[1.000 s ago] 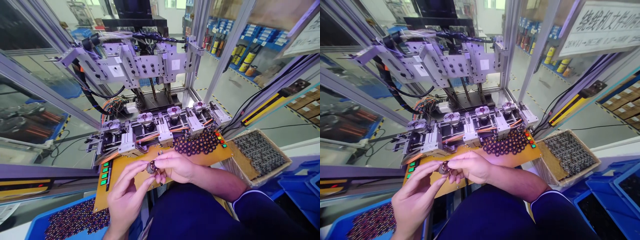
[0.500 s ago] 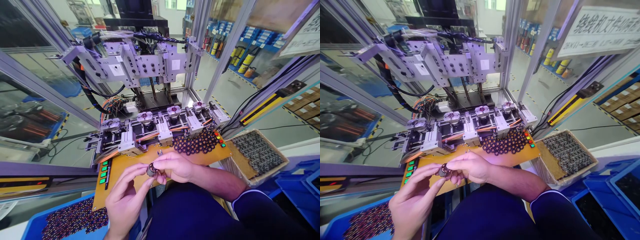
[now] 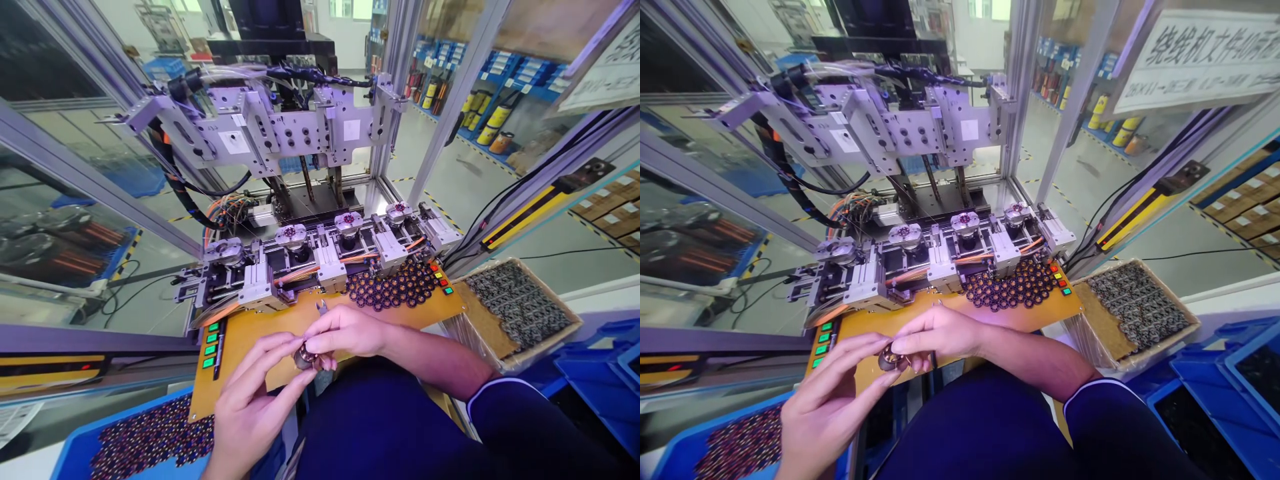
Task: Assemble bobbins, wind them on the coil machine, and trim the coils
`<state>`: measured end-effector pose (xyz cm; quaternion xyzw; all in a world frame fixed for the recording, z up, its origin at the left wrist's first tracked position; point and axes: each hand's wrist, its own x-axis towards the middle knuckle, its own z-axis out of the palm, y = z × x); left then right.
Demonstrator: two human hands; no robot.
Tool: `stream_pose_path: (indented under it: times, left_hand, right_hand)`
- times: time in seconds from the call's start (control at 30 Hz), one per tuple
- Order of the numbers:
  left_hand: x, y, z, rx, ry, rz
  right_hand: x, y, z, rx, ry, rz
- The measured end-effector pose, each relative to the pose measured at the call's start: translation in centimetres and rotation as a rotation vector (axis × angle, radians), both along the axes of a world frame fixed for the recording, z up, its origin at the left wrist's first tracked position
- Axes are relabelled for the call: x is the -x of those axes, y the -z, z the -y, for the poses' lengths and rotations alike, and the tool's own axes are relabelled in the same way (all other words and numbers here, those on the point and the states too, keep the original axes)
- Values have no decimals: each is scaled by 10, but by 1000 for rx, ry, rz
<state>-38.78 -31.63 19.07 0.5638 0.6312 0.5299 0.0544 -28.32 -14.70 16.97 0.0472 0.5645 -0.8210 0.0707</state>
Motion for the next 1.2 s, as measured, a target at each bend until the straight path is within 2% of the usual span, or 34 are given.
stream_pose_path:
  times: [0.13,0.2,0.3,0.43,0.5,0.53,0.57,0.63,0.7,0.77,0.83,0.9,0.93,1.0,1.07,1.13,1.2]
  left_hand:
    - [3,20,9,55,-108,-116]
    - [10,41,14,141,-179,-137]
    - [31,84,16,229,-317,-142]
    - [62,139,9,216,-492,-159]
    - [70,154,9,213,-538,-181]
    - [72,156,10,212,-548,-196]
    - [72,154,13,209,-553,-213]
    - [72,140,22,193,-560,-246]
    - [76,111,26,147,-565,-289]
    - [87,74,15,43,-551,-387]
    - [106,38,-16,-69,-496,-520]
    - [128,11,-63,-21,-339,-567]
    - [139,4,-88,32,-285,-570]
    - [160,-1,-133,127,-212,-579]
    - [175,4,-165,227,-143,-589]
    - [181,11,-181,324,-99,-604]
    - [181,14,-184,413,-71,-626]
  right_hand:
    - [1,8,12,-324,101,12]
    - [2,13,16,-458,184,12]
    - [1,18,15,-674,281,-14]
    - [-2,16,8,-875,204,-101]
    - [-8,10,1,-982,168,-143]
    - [-12,6,-5,-1040,159,-160]
    - [-17,0,-13,-1101,154,-172]
    - [-27,-13,-36,-1231,161,-177]
    - [-33,-30,-68,-1368,193,-144]
    - [-32,-47,-106,-1499,241,-79]
    - [-19,-61,-144,-1609,270,-15]
    - [1,-68,-173,-1689,250,17]
    - [13,-69,-183,-1719,225,23]
    - [35,-64,-196,-1763,166,35]
    - [50,-54,-202,-1793,122,57]
    - [57,-45,-206,-1805,104,73]
    - [59,-38,-209,-1795,95,57]
